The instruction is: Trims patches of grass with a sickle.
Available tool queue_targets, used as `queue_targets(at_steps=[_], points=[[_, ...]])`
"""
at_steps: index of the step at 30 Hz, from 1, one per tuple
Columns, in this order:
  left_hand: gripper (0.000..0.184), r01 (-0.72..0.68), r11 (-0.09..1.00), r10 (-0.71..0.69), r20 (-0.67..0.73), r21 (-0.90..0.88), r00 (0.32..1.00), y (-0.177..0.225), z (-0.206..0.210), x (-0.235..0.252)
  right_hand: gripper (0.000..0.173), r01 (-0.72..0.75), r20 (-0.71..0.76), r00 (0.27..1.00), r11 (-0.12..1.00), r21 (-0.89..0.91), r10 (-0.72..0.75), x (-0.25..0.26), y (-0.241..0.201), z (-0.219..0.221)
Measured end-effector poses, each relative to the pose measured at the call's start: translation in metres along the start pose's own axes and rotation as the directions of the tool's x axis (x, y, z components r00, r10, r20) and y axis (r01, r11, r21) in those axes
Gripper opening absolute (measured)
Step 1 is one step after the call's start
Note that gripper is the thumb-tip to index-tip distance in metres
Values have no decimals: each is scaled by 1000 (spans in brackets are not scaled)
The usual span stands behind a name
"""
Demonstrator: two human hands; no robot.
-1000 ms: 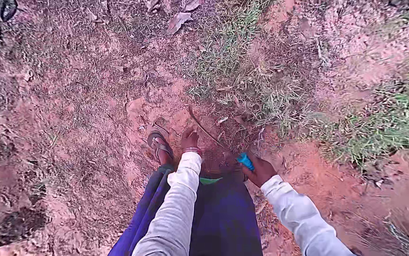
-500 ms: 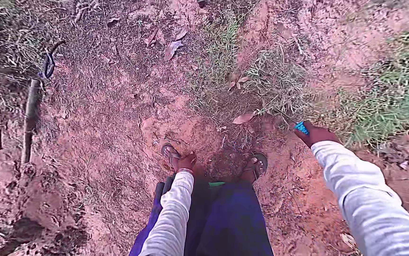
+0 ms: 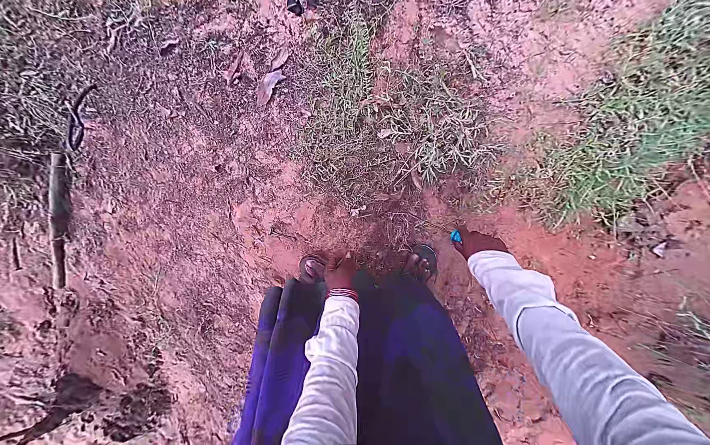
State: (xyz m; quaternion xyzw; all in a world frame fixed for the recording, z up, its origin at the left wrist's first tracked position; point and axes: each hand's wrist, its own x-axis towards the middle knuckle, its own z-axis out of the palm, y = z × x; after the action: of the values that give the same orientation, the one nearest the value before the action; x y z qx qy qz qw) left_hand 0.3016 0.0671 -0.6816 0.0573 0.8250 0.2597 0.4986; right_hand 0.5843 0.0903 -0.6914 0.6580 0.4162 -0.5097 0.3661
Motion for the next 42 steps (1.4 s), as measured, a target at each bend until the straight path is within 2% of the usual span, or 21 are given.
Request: queue_targets(at_steps=[3, 6, 9, 11, 14, 16, 19, 22, 24, 29, 32, 34, 37, 39, 42], points=[[26, 61, 989, -62, -3, -138, 998, 11, -8, 1, 59, -110, -106, 988, 993, 52, 115, -14, 37, -32], [25, 118, 970, -120, 4, -212, 993, 9, -8, 5, 61, -104, -132, 985, 993, 54, 111, -47, 33, -30], [29, 189, 947, -196, -2, -260, 981, -1, -8, 1, 62, -57, 20, 998, 998, -11, 57, -63, 7, 2], [28, 217, 941, -224, 3, -258, 975, -7, -12, -1, 60, 25, 164, 986, 992, -126, -4, -54, -14, 24], [26, 257, 940, -252, 47, -225, 966, -7, -25, 9, 58, 75, 251, 968, 966, -246, -11, -27, -41, 41], [25, 264, 943, -255, 68, -204, 964, 1, -39, 21, 59, 17, 206, 978, 965, -262, 39, -13, -44, 32], [24, 237, 943, -236, 35, -232, 971, 15, -69, 35, 61, -156, 50, 984, 957, -245, 173, -22, -27, 4], [24, 205, 930, -209, 22, -305, 978, 29, -84, 44, 60, -321, -156, 941, 939, -121, 302, -46, -7, -29], [25, 219, 906, -222, 33, -361, 974, 32, -84, 45, 62, -345, -224, 921, 934, -88, 319, -65, -1, -39], [27, 328, 835, -301, 132, -442, 945, 8, -52, 40, 65, -320, -248, 932, 923, -213, 265, -88, 6, -27], [28, 418, 833, -353, 233, -362, 906, -11, -28, 34, 63, -284, -248, 939, 943, -172, 238, -89, 3, -5], [30, 440, 850, -358, 297, -288, 885, -11, -7, 27, 61, -199, -236, 958, 970, -141, 162, -77, 14, 12], [36, 453, 864, -352, 379, -220, 856, -33, 26, 26, 63, -107, -50, 994, 950, -293, 97, -40, 27, 21], [38, 461, 860, -363, 373, -220, 854, -56, 56, 25, 64, -68, 31, 995, 901, -429, 90, -5, 37, 13], [36, 470, 813, -409, 237, -343, 881, -92, 116, 27, 66, -63, -23, 998, 867, -495, 59, 40, 65, -27]])
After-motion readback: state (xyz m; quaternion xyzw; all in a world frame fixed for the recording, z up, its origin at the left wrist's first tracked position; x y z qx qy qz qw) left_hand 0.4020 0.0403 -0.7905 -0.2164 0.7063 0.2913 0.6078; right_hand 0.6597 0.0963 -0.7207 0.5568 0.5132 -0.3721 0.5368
